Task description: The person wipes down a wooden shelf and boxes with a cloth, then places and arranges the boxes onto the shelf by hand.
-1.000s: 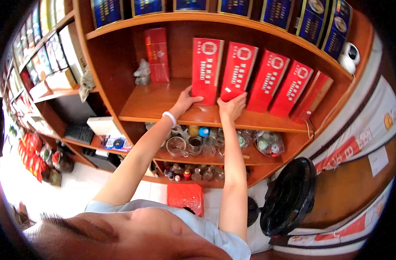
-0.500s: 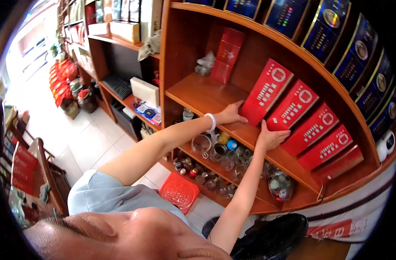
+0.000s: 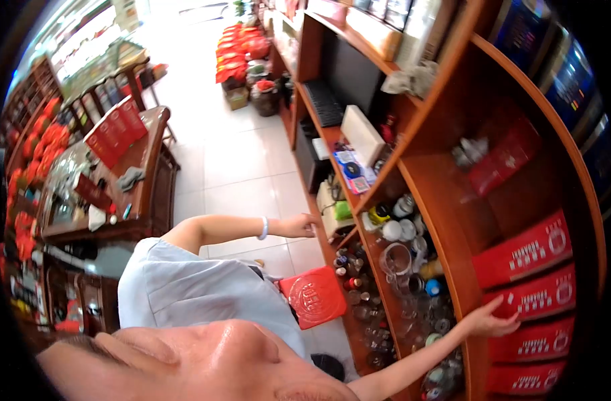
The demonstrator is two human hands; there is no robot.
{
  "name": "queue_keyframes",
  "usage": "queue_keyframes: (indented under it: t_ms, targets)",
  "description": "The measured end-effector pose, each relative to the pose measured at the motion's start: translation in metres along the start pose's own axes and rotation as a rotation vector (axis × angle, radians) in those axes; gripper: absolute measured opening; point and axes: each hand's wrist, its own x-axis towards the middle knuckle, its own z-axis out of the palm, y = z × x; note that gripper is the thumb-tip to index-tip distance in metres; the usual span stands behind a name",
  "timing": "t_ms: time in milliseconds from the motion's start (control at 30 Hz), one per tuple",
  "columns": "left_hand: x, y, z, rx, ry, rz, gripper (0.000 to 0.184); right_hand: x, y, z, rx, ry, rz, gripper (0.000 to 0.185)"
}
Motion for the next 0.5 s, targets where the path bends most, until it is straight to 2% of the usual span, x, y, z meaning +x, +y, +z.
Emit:
queue_keyframes:
  t_ms: [67,133,200,267,300,367,433,500]
  targets:
    - [-0.056,-0.056,-0.021,0.118,0.067,-0.222,0.034,-0.002,0.009,0.006,0.017,0.031,-0.096,0.041]
    - [-0.110,-0.110,-0.035,0.132,0.102,-0.468,0.035,-0.013,0.040,0.012,0.058,-0.133,-0.164,0.031]
    - [-0.164,-0.159,-0.048,0.098,0.137,-0.672,0.036,0.001,-0.012,-0.005,0.070,-0.022,-0.252,0.024]
    - [-0.217,-0.213,-0.055,0.091,0.164,-0.878,0.043,-0.002,-0.047,-0.011,0.334,0.043,-0.173,0.021]
    - [-0.240,-0.221,-0.070,-0.087,0.137,-1.111,0.038,-0.009,-0.065,-0.018,0.331,0.018,-0.173,0.019]
    - [-0.287,-0.246,-0.084,-0.157,0.249,-1.298,0.035,-0.038,-0.102,-0.027,0.382,-0.067,-0.150,0.019]
    - [-0.327,-0.254,-0.101,-0.215,0.348,-1.315,0.035,-0.105,-0.102,-0.016,0.374,-0.293,-0.211,0.021]
    - [-0.353,-0.262,-0.120,-0.292,0.470,-1.323,0.036,-0.178,-0.166,-0.010,0.663,-0.480,0.107,0.023]
